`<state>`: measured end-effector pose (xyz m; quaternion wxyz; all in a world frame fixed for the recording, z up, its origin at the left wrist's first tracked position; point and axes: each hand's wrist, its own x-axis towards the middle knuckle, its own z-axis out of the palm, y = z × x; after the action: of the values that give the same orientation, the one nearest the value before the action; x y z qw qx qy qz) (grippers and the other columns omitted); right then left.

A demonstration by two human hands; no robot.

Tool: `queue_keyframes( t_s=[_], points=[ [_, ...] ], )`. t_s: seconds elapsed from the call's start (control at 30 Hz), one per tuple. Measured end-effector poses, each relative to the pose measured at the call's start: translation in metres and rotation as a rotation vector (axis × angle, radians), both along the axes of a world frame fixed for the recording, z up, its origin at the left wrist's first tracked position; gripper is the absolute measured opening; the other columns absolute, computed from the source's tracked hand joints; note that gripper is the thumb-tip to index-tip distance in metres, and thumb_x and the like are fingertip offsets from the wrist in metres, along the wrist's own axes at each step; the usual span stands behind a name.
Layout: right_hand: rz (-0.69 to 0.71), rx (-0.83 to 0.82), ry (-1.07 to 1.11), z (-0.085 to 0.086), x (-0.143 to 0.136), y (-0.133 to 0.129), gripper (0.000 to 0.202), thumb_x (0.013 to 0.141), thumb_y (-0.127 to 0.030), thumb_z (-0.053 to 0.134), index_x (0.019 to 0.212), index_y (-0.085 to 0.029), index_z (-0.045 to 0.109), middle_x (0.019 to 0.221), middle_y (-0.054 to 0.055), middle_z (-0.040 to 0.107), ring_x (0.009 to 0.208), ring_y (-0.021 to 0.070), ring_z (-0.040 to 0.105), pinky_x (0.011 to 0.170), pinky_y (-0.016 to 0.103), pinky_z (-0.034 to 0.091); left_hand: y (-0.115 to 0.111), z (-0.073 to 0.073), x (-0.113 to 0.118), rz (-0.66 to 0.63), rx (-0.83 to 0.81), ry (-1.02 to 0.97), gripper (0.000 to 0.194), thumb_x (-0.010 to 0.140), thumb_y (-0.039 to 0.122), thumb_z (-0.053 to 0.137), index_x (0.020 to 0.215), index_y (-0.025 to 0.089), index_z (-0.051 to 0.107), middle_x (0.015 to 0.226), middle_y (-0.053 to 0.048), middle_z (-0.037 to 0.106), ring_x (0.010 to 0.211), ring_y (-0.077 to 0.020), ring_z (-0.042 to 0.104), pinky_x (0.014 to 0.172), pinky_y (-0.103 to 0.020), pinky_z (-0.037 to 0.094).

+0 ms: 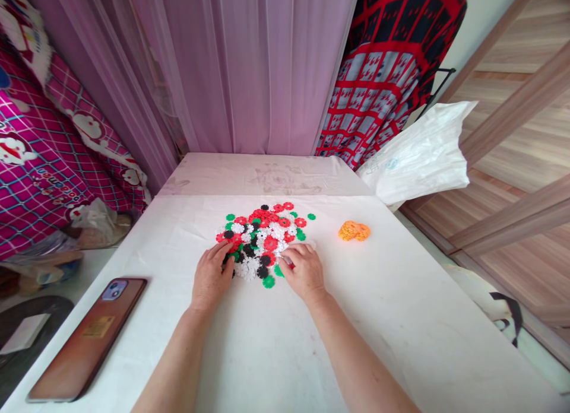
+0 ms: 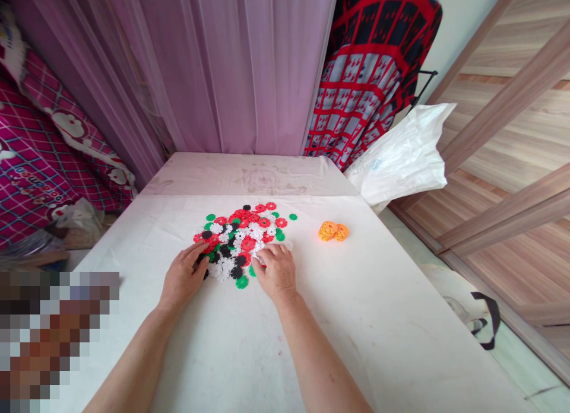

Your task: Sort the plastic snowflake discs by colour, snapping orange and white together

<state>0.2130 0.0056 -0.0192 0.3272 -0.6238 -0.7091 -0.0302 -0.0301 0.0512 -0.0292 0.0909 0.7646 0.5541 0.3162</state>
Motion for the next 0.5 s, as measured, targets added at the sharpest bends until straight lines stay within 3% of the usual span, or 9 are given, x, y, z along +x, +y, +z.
queue_keyframes(
  t_s=[0.13, 0.2, 0.33, 0.5],
  points=[
    [0.101, -0.059, -0.077, 0.007, -0.012, -0.001, 0.031, 0.084, -0.036, 0.071, 0.115, -0.028, 0.071, 0.119, 0.007, 0.067, 0.107, 0.0263, 0.055, 0.092, 0.041, 0.043, 0.000, 0.000, 0.000, 0.003, 0.006, -0.001, 0.038, 0.092, 0.033, 0.046, 0.121, 0.023, 0.068, 0.130, -0.008, 0.068, 0.116, -0.0274, 0.062, 0.103, -0.048, 0.050],
    [0.129, -0.093, -0.115, 0.009, -0.018, 0.000, 0.030, 0.084, -0.037, 0.071, 0.113, -0.030, 0.072, 0.123, 0.006, 0.066, 0.109, 0.0273, 0.054, 0.092, 0.042, 0.042, 0.000, 0.000, 0.000, 0.004, 0.005, 0.001, 0.038, 0.092, 0.033, 0.046, 0.121, 0.022, 0.068, 0.130, -0.008, 0.068, 0.117, -0.0273, 0.062, 0.103, -0.047, 0.050],
    [0.109, -0.091, -0.089, 0.006, -0.015, 0.000, 0.016, 0.088, -0.032, 0.067, 0.101, -0.030, 0.075, 0.111, 0.003, 0.070, 0.104, 0.0248, 0.056, 0.091, 0.041, 0.041, 0.000, 0.000, 0.002, 0.016, -0.009, 0.011, 0.037, 0.091, 0.032, 0.047, 0.121, 0.022, 0.068, 0.130, -0.008, 0.068, 0.117, -0.0271, 0.062, 0.103, -0.046, 0.050],
    [0.008, -0.035, -0.034, -0.003, 0.001, 0.000, 0.017, 0.085, -0.019, 0.063, 0.094, -0.026, 0.076, 0.102, 0.003, 0.073, 0.098, 0.0238, 0.058, 0.087, 0.038, 0.042, 0.000, -0.001, 0.002, 0.024, -0.011, 0.013, 0.038, 0.091, 0.031, 0.047, 0.122, 0.022, 0.068, 0.131, -0.008, 0.067, 0.117, -0.0274, 0.062, 0.103, -0.047, 0.050]
  ],
)
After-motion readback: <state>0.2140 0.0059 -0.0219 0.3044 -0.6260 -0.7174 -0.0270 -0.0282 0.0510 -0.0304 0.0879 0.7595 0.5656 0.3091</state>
